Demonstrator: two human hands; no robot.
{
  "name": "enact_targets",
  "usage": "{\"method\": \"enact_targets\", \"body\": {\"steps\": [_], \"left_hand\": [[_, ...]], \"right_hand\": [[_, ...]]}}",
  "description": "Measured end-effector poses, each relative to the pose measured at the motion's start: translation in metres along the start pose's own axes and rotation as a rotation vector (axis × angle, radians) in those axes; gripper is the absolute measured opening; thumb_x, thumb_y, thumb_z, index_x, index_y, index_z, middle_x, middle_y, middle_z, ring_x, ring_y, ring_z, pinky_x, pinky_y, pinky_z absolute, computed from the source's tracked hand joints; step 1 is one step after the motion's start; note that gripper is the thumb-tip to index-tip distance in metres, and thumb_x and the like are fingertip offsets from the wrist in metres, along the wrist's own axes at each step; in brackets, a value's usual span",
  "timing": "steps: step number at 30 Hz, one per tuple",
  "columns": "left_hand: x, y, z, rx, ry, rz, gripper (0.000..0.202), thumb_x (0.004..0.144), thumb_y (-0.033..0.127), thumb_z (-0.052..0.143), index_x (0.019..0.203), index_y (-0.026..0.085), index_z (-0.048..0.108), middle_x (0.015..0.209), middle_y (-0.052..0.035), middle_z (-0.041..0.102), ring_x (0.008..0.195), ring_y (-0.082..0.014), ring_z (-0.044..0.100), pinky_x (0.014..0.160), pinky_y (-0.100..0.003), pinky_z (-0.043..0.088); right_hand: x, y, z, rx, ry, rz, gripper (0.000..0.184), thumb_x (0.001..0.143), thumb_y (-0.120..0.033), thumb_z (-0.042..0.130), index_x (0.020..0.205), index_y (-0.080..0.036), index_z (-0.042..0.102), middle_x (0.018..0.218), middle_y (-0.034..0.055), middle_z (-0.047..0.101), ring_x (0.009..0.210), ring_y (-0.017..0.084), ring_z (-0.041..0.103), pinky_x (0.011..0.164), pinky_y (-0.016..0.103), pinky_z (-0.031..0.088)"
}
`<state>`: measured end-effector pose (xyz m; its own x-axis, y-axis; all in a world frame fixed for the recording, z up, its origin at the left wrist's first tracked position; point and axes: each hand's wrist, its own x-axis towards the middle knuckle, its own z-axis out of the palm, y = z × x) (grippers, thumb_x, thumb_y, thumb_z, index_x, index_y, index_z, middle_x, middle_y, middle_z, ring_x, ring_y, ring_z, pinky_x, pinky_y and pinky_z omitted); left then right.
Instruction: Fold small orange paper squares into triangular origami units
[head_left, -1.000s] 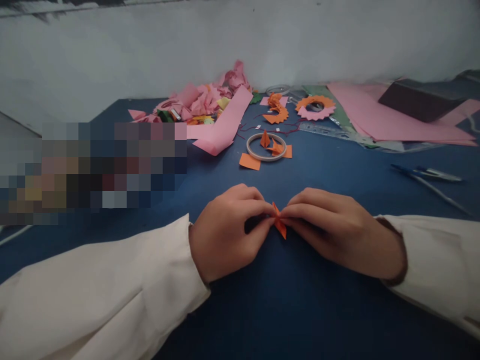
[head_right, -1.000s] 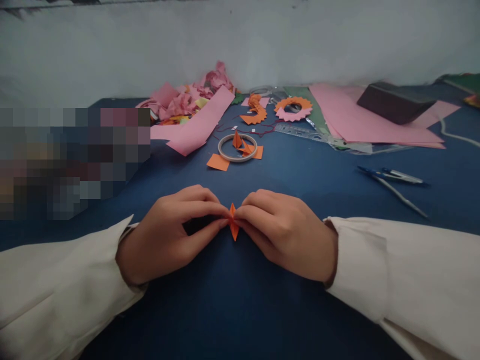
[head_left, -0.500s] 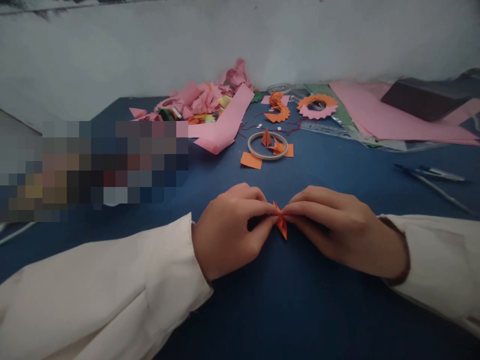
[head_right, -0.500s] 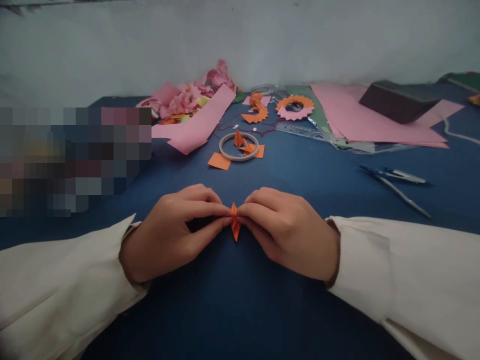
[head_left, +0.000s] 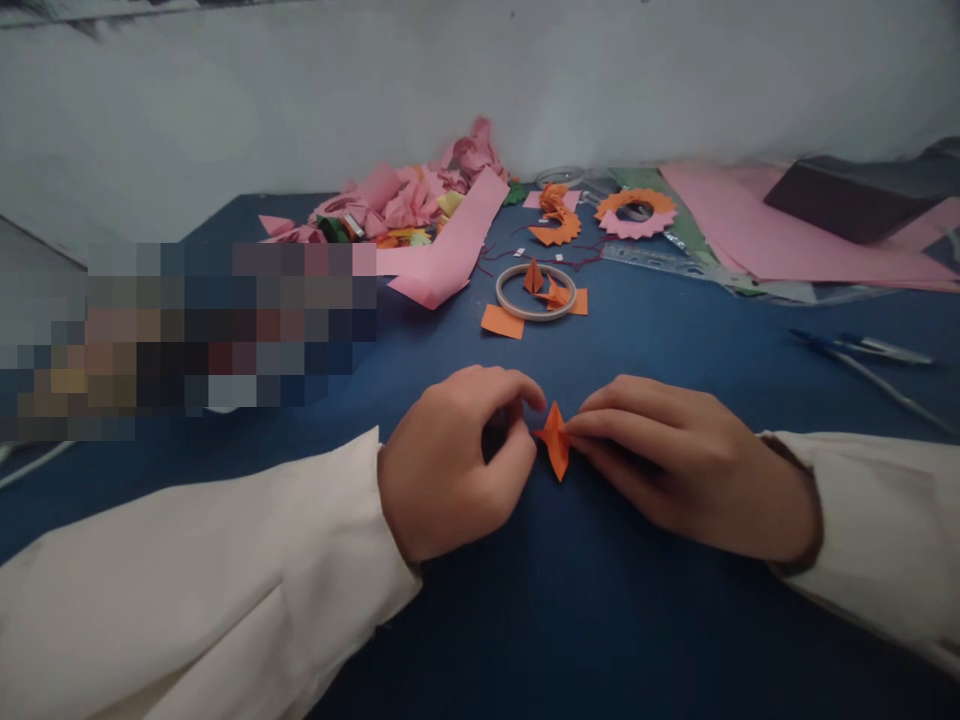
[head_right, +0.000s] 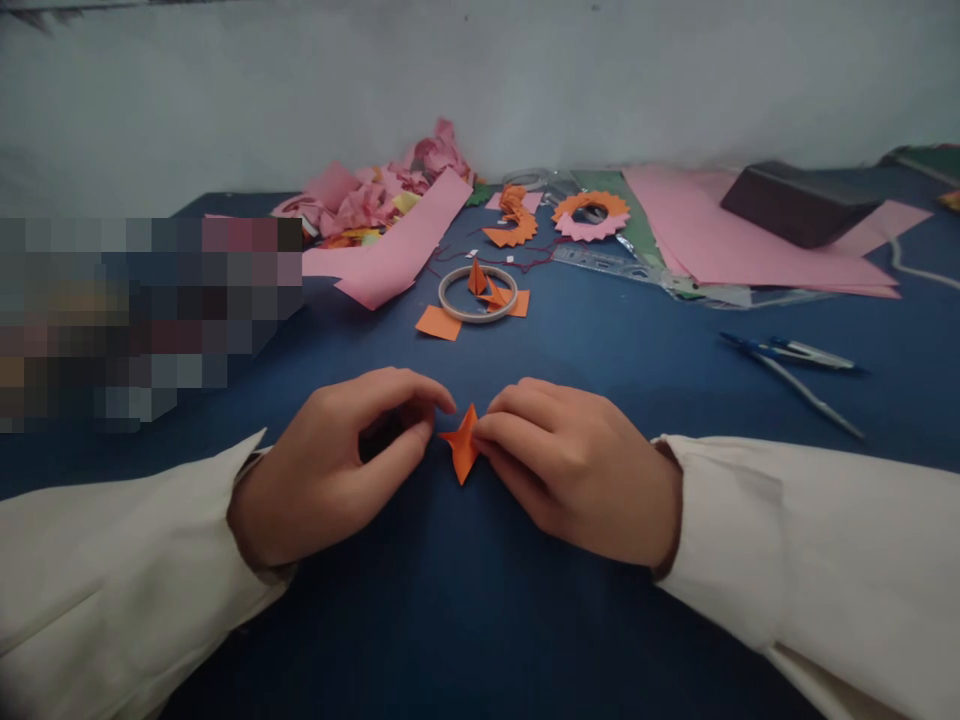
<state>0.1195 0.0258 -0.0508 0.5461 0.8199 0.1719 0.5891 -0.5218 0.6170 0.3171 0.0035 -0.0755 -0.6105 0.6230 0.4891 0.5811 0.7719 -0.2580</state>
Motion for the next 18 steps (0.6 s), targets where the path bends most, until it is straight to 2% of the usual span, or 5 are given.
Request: {"method": "enact_targets", "body": {"steps": [2, 5, 9, 15, 18], "left_hand": [[-0.0007, 0.0029, -0.0002, 0.052, -0.013, -0.046, 0.009, 0.077, 0.018, 0.050, 0.077, 0.016, 0.060, 0.069, -0.0004, 0.057, 0.066, -0.0145, 0.049, 0.061, -0.029, 0.038], [-0.0023, 0.0061, 0.0010, 0.132, -0.063, -0.032, 0.017, 0.078, 0.027, 0.052, 0.064, 0.016, 0.054, 0.064, -0.0012, 0.052, 0.067, -0.0163, 0.045, 0.060, -0.031, 0.035], [-0.0039, 0.0076, 0.0036, 0.167, -0.102, -0.027, 0.011, 0.076, 0.018, 0.049, 0.066, 0.016, 0.054, 0.068, -0.0018, 0.053, 0.070, -0.0170, 0.044, 0.063, -0.031, 0.035], [-0.0036, 0.0071, 0.0059, 0.134, -0.085, 0.031, 0.009, 0.077, 0.016, 0.049, 0.072, 0.016, 0.056, 0.072, -0.0020, 0.055, 0.073, -0.0169, 0.047, 0.063, -0.030, 0.037], [-0.0052, 0.0053, 0.0072, 0.180, -0.056, 0.131, 0.011, 0.080, 0.015, 0.047, 0.074, 0.015, 0.057, 0.073, -0.0020, 0.057, 0.071, -0.0158, 0.047, 0.061, -0.029, 0.037]], "right_hand": [[-0.0004, -0.0008, -0.0002, -0.036, 0.009, -0.025, 0.009, 0.086, -0.012, 0.050, 0.088, -0.013, 0.059, 0.080, 0.0079, 0.061, 0.070, 0.015, 0.052, 0.060, 0.029, 0.044], [-0.0003, -0.0027, -0.0008, -0.102, 0.033, -0.067, 0.009, 0.086, -0.013, 0.050, 0.082, -0.013, 0.059, 0.071, 0.0061, 0.059, 0.062, 0.014, 0.049, 0.054, 0.028, 0.040], [0.0020, -0.0054, -0.0032, -0.029, 0.039, -0.159, 0.006, 0.084, -0.013, 0.053, 0.080, -0.014, 0.057, 0.069, 0.0057, 0.059, 0.064, 0.015, 0.050, 0.060, 0.031, 0.044], [0.0070, -0.0047, -0.0058, 0.108, 0.067, 0.109, 0.011, 0.084, -0.016, 0.053, 0.093, -0.014, 0.058, 0.085, 0.0086, 0.060, 0.080, 0.017, 0.052, 0.071, 0.035, 0.047], [0.0086, -0.0019, -0.0044, 0.195, 0.006, 0.120, 0.010, 0.085, -0.017, 0.054, 0.092, -0.015, 0.060, 0.084, 0.0074, 0.061, 0.079, 0.016, 0.053, 0.070, 0.034, 0.046]]}}
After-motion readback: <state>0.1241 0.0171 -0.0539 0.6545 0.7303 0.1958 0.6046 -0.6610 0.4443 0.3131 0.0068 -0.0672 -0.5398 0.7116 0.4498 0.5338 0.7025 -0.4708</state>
